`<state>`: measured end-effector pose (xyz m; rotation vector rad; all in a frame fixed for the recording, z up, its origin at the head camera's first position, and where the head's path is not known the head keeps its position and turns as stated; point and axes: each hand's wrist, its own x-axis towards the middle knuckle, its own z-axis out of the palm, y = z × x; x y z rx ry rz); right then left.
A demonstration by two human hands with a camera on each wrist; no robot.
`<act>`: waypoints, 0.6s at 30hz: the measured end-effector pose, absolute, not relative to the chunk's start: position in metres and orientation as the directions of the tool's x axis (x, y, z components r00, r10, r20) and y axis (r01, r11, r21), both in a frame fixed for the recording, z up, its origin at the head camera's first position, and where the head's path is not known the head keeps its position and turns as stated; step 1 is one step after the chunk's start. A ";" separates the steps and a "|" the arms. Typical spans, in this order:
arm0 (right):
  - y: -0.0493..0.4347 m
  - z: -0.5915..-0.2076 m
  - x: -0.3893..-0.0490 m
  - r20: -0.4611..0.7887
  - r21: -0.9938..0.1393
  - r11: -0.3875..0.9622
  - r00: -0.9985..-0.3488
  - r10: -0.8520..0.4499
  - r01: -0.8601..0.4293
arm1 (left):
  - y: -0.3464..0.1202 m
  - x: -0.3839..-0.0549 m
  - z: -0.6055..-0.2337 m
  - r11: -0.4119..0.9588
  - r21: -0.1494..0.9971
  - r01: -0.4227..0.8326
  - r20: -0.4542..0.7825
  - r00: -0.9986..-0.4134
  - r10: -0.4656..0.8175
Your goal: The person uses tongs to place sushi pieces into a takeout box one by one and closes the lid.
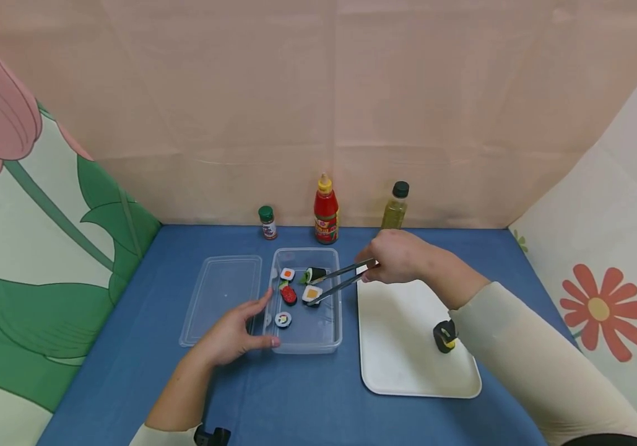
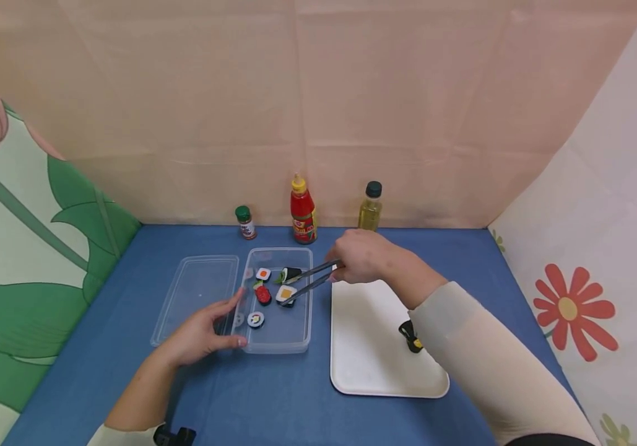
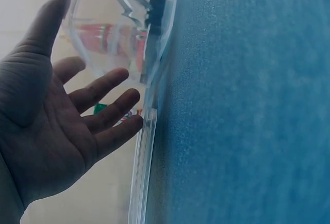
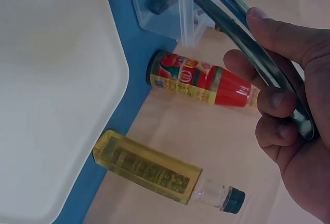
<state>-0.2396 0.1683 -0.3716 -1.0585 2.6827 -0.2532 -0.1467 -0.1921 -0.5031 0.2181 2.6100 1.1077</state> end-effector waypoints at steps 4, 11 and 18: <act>0.172 -0.369 -0.235 -0.141 -0.245 0.716 -0.707 -0.693 -0.653 | -0.193 -0.146 -0.503 0.694 0.719 0.032 -0.208 -0.944 0.258; 0.182 -0.368 -0.229 -0.098 -0.237 0.689 -0.688 -0.719 -0.685 | -0.192 -0.144 -0.501 0.678 0.734 0.044 -0.190 -0.945 0.266; 0.197 -0.368 -0.222 -0.063 -0.284 0.665 -0.678 -0.732 -0.691 | -0.190 -0.144 -0.500 0.683 0.729 0.044 -0.191 -0.945 0.265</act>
